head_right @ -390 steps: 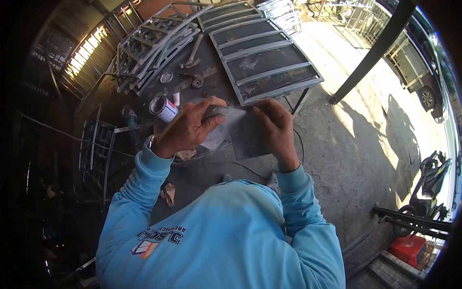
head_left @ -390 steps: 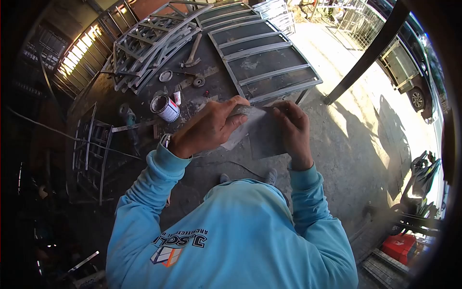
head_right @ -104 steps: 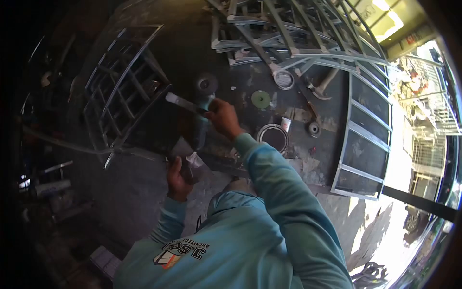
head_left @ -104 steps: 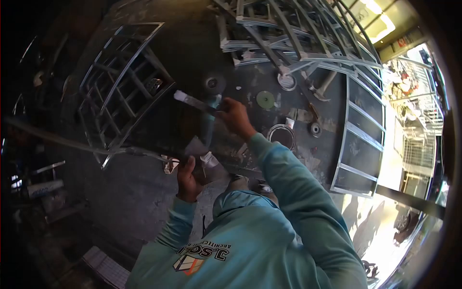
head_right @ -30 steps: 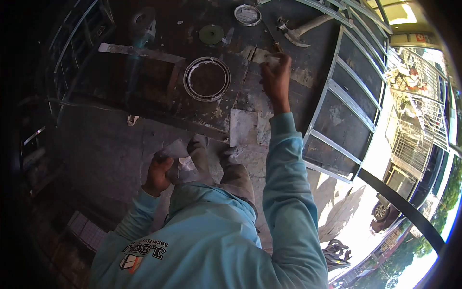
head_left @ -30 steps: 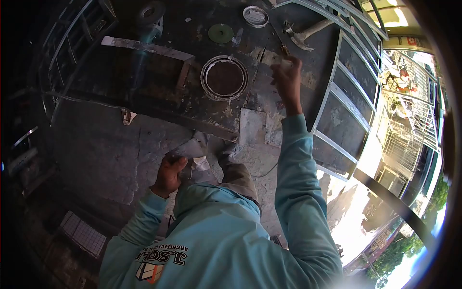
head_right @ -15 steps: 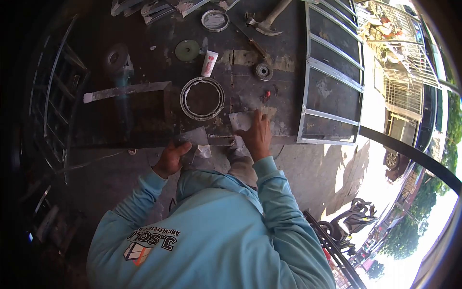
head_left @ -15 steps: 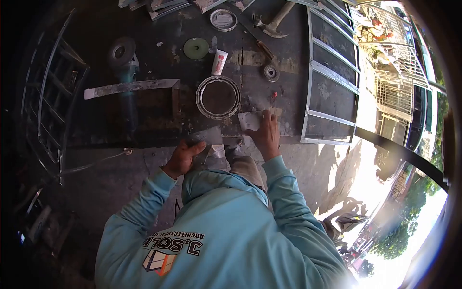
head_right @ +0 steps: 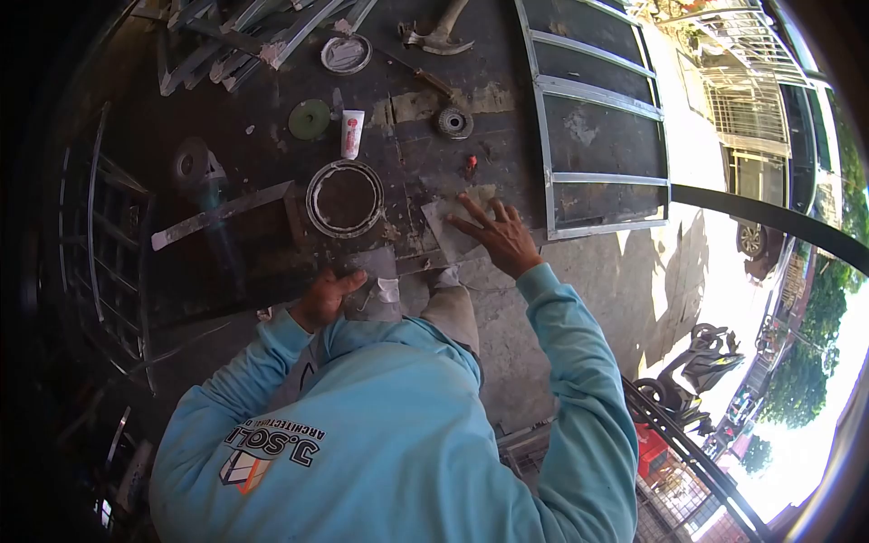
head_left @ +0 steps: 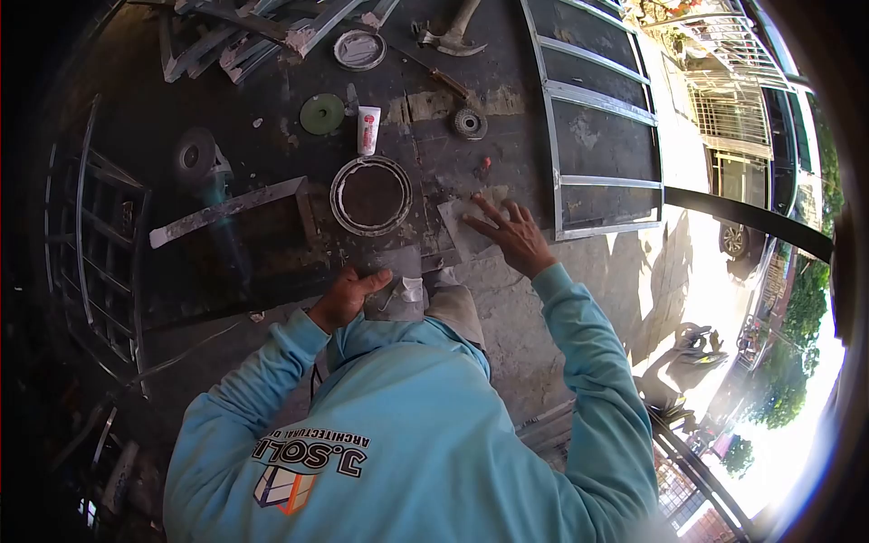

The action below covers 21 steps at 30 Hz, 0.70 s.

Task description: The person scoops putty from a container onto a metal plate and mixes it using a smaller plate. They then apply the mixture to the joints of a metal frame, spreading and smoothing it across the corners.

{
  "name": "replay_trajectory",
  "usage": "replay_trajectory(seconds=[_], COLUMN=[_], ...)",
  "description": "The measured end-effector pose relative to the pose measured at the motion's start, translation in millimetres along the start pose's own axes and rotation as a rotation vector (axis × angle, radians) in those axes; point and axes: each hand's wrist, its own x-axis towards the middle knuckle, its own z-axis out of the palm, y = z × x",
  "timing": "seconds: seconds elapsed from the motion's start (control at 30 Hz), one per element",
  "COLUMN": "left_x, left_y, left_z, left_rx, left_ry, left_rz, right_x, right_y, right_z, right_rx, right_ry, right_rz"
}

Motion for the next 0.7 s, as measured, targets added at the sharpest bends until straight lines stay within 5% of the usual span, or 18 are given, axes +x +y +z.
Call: replay_trajectory(seconds=[0.23, 0.3, 0.33, 0.47, 0.7], left_x=[-3, -1, -1, 1, 13], left_y=[1, -2, -2, -2, -4], left_z=[-9, -13, -12, -7, -3], left_rx=[0.010, -0.044, -0.043, 0.040, -0.022], left_ry=[-0.010, -0.032, -0.038, -0.012, -0.047], left_rz=[0.016, -0.004, -0.004, 0.082, -0.044], right_x=[-29, -44, -42, -34, -3], right_y=[-23, -21, -16, 14, -18], right_z=[-60, -68, -63, -25, -18], right_rx=[0.290, 0.789, 0.867, 0.902, 0.433], right_ry=[0.313, 0.203, 0.397, 0.488, -0.053], right_rz=[-0.064, 0.579, 0.547, 0.641, 0.601])
